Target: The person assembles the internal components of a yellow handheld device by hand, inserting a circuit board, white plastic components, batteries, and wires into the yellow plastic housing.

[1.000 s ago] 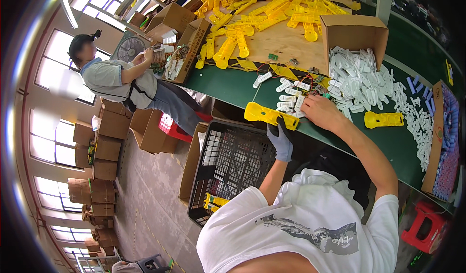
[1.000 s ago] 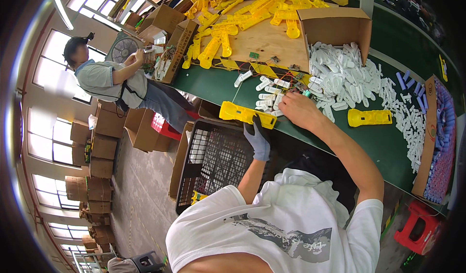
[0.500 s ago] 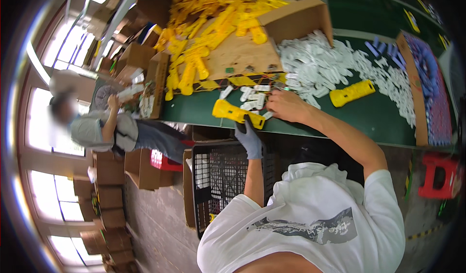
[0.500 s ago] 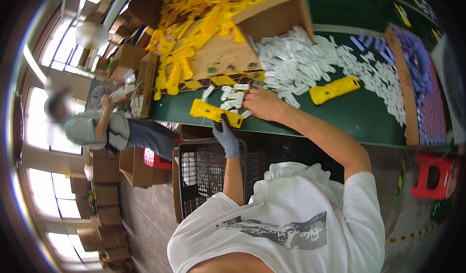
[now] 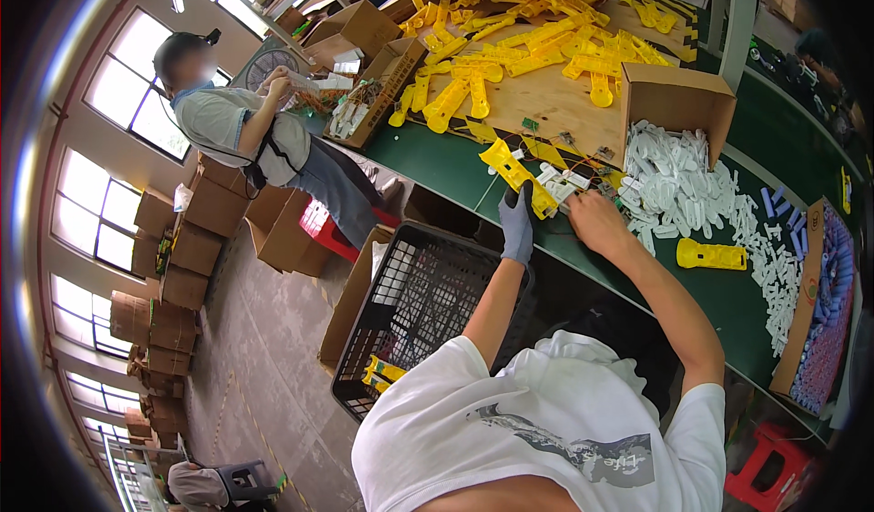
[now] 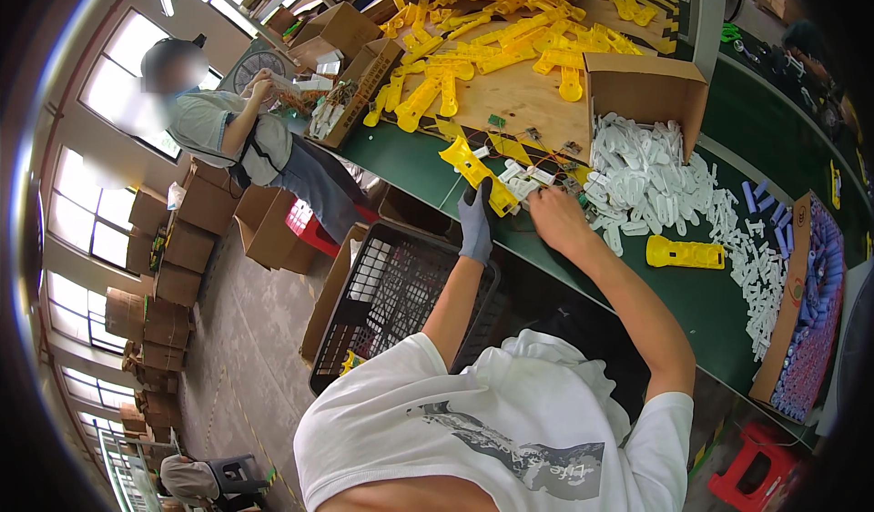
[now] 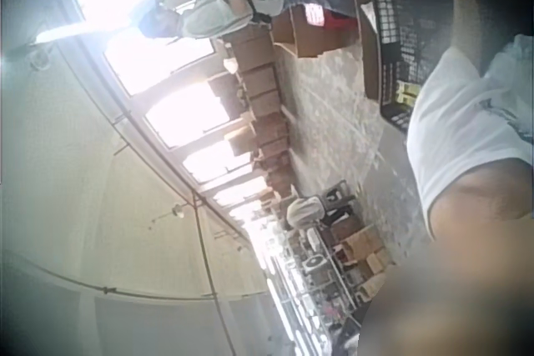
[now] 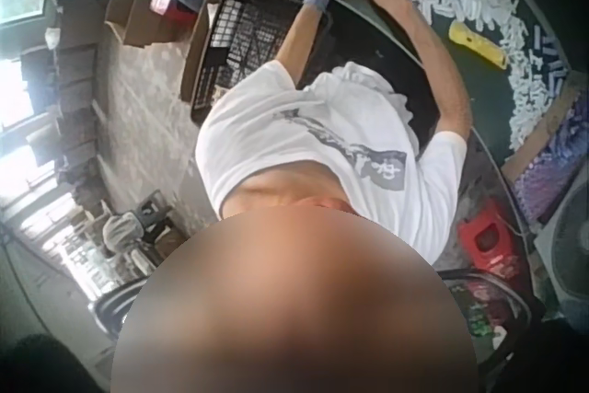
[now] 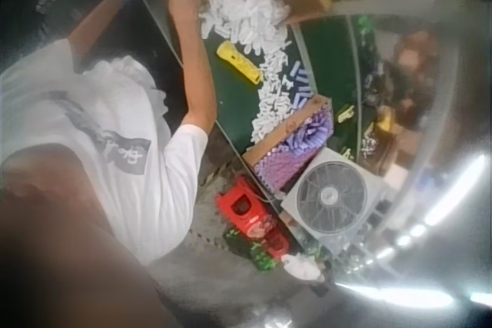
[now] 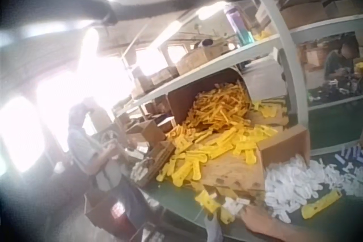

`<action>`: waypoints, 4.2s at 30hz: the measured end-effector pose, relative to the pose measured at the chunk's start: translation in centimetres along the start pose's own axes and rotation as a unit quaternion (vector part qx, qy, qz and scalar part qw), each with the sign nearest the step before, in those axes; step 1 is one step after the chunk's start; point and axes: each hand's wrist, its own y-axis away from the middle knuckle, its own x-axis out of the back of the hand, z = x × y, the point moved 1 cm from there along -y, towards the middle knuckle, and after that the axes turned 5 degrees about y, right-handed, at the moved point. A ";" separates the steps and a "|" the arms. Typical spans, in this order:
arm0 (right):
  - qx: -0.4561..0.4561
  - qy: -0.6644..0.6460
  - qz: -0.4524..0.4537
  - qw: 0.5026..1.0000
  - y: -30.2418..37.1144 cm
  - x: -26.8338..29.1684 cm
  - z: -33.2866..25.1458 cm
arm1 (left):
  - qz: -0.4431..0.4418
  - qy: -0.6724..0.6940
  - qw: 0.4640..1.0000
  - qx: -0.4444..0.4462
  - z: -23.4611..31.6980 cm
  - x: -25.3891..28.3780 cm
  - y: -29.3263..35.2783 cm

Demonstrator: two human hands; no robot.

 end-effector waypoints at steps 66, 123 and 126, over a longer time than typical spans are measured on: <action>-0.308 -0.444 0.231 0.809 19.7 11.5 4.4 | -0.405 0.137 0.858 0.285 -0.5 -19.0 13.7; -0.278 -0.272 0.245 0.888 15.0 25.0 16.2 | -0.406 0.139 0.903 0.005 5.3 -31.9 10.2; -0.312 -0.294 0.227 0.874 15.3 25.4 15.9 | -0.390 0.150 0.908 -0.009 5.4 -32.1 10.0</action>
